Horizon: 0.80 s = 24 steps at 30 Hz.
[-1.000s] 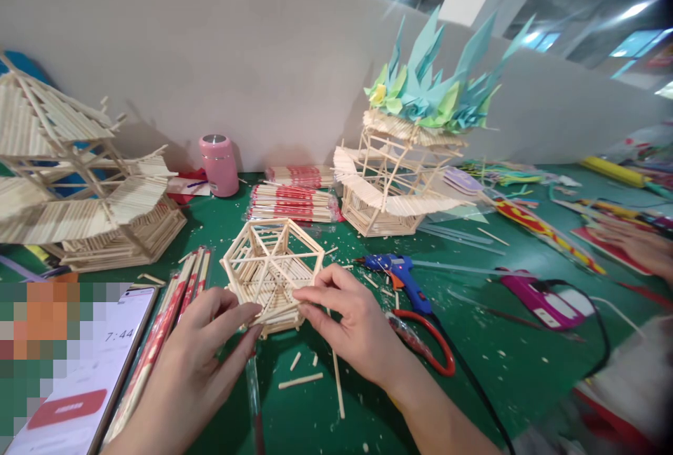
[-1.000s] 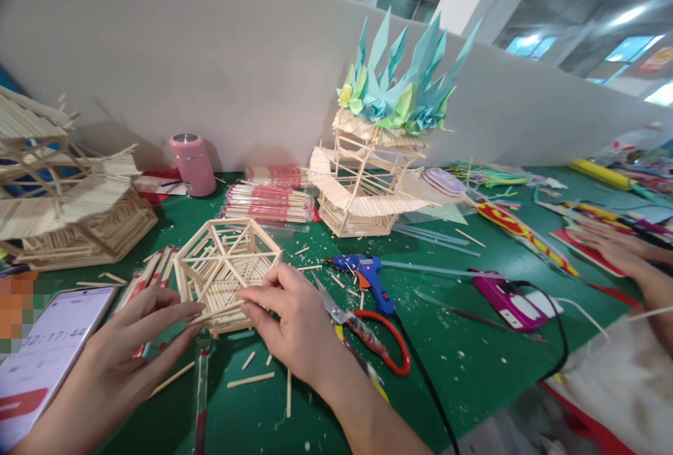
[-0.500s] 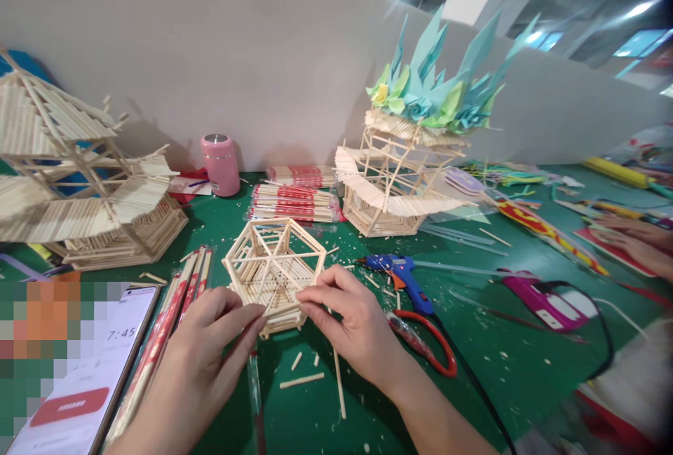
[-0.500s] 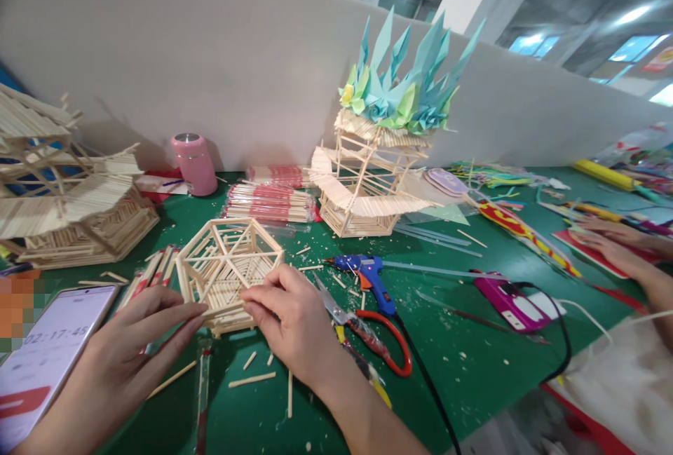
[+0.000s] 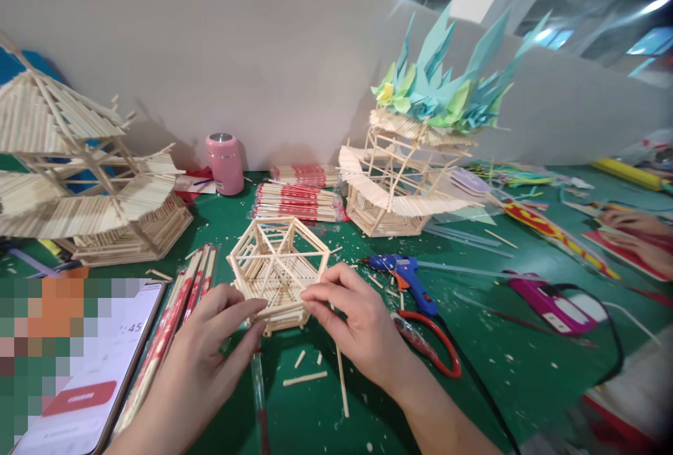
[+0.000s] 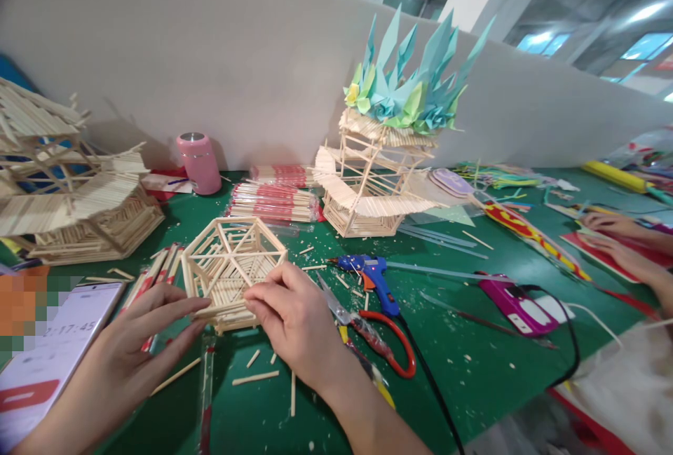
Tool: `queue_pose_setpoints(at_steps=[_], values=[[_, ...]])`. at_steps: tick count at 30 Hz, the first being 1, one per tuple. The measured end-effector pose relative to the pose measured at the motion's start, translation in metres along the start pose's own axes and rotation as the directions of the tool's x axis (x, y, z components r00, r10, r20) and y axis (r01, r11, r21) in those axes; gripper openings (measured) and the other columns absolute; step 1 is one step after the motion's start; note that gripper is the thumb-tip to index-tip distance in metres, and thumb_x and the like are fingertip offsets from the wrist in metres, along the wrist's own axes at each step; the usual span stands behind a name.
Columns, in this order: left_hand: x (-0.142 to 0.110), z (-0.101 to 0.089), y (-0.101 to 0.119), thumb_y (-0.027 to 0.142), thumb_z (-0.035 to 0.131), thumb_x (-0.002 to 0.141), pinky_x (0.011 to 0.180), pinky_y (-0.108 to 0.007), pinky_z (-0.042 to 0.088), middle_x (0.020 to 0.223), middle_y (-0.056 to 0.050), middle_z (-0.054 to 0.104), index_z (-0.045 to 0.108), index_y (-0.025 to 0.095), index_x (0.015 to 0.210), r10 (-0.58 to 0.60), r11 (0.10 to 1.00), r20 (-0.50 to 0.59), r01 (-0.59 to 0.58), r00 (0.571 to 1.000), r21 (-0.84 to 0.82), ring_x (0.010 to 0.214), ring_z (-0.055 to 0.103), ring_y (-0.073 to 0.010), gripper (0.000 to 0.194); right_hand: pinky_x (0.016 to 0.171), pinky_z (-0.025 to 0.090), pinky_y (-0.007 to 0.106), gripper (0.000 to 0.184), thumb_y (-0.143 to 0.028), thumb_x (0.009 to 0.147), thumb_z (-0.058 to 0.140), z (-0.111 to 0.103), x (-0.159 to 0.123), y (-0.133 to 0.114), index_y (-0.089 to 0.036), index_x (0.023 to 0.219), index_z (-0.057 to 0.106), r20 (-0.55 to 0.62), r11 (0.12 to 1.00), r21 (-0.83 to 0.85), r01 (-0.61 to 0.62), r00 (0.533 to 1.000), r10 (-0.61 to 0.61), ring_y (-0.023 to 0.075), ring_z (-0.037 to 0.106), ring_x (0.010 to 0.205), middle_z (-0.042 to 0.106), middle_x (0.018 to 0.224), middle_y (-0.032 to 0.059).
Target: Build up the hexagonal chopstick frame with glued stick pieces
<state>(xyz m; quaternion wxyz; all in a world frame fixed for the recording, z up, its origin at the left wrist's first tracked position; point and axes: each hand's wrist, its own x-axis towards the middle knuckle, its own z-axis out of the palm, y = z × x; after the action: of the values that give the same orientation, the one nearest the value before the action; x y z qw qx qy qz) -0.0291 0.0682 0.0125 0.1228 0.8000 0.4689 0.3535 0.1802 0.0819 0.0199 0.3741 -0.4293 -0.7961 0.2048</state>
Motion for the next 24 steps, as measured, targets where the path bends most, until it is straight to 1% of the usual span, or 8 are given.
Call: queue_pose_setpoints(at_steps=[6,11,16,19,24], values=[[0.0012,0.0008,-0.0007,0.026,0.052,0.084,0.058,-0.022,0.049,0.078,-0.001,0.056,0.065,0.022,0.090,-0.041,0.998,-0.017,0.040,0.999,-0.044,0.065,0.059,-0.0121,0.015,0.066,0.045,0.030,0.017,-0.020,0.088,0.052,-0.0018,-0.0027,-0.0008,-0.016,0.092,0.069,0.017,0.996,-0.092,-0.010,1.000,0.012,0.0166,0.054,0.077,0.054,0.083,0.0055],[0.0022,-0.0002,0.0005,0.024,0.053,0.083,0.059,-0.022,0.049,0.078,-0.001,0.057,0.066,0.021,0.090,-0.053,0.997,-0.006,0.052,0.999,-0.061,0.066,0.060,-0.0121,0.015,0.064,0.045,0.030,0.017,-0.020,0.088,0.053,0.0005,-0.0055,0.0009,-0.016,0.092,0.069,0.001,0.996,-0.093,0.001,1.000,-0.001,0.0168,0.053,0.076,0.052,0.081,0.0055],[0.0020,-0.0004,0.0005,0.025,0.053,0.083,0.057,-0.022,0.049,0.078,-0.001,0.057,0.066,0.021,0.090,-0.063,0.996,-0.004,0.063,0.998,-0.061,0.065,0.059,-0.0119,0.016,0.063,0.045,0.029,0.017,-0.017,0.087,0.053,0.0010,-0.0046,0.0008,-0.015,0.090,0.069,-0.027,0.998,-0.058,0.017,0.999,-0.019,0.0159,0.053,0.074,0.052,0.079,0.0051],[0.0022,-0.0008,0.0006,0.025,0.053,0.083,0.058,-0.022,0.049,0.078,-0.001,0.056,0.067,0.022,0.090,-0.062,0.997,0.009,0.062,0.998,-0.053,0.066,0.059,-0.0117,0.015,0.062,0.045,0.029,0.017,-0.018,0.087,0.053,0.0022,-0.0045,0.0003,-0.015,0.090,0.069,-0.023,0.998,-0.062,0.015,1.000,-0.016,0.0161,0.053,0.074,0.052,0.079,0.0053],[0.0045,-0.0020,0.0010,0.025,0.052,0.084,0.055,-0.020,0.047,0.073,-0.001,0.054,0.068,0.022,0.086,-0.027,0.998,0.000,0.027,1.000,-0.052,0.063,0.057,-0.0109,0.017,0.062,0.045,0.029,0.017,-0.018,0.087,0.053,0.0036,-0.0048,0.0010,-0.016,0.092,0.070,-0.017,0.997,-0.078,0.018,1.000,-0.020,0.0162,0.053,0.074,0.052,0.079,0.0049]])
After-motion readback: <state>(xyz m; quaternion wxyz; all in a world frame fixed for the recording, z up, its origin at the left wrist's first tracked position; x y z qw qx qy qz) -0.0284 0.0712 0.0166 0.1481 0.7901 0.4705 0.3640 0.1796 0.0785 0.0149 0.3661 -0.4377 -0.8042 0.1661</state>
